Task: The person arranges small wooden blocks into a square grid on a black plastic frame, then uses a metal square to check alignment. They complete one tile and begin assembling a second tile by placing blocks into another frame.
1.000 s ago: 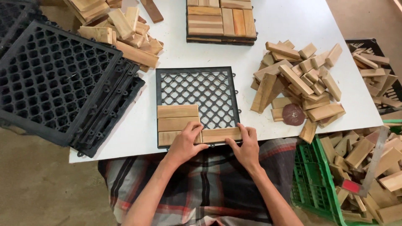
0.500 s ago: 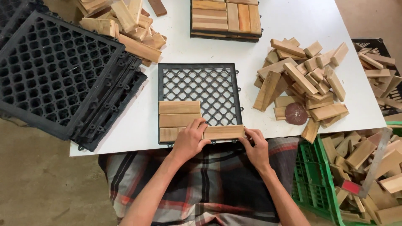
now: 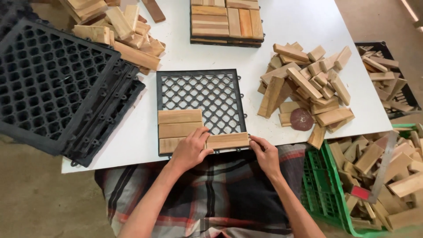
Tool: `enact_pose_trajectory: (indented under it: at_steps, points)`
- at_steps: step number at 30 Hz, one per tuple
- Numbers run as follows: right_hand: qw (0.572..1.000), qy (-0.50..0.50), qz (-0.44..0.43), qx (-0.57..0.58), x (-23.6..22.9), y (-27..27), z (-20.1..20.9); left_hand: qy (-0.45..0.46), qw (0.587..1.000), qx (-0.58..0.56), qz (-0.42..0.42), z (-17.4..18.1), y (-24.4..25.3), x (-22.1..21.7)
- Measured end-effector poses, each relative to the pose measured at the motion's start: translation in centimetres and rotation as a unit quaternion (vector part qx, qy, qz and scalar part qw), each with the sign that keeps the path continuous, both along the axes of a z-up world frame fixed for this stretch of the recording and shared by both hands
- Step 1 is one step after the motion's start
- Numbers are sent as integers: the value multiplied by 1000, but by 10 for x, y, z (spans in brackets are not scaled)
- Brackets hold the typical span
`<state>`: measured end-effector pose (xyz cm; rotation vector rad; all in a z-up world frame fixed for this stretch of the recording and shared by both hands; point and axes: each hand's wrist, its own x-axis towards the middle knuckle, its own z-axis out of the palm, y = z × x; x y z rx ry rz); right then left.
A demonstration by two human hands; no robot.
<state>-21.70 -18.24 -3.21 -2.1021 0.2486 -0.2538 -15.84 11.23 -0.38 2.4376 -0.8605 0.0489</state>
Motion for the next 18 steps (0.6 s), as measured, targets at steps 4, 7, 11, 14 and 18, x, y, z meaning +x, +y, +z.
enact_pose_trajectory:
  at_steps: [4,7,11,14,18]
  points:
    - [998,25,-38,36,-3,1,0,-6,1000,-4,-7,0,-1,1]
    - [987,87,-65,114,-2,9,15,-11,1000,18,7,-4,-2,3]
    - [992,111,-43,48,4,10,9,-19,1000,12,17,-12,-3,4]
    - [976,167,-48,132,5,20,32,-44,999,8,18,-12,-1,1]
    - [929,203,-58,304,-2,22,38,-85,996,6,12,-7,3,0]
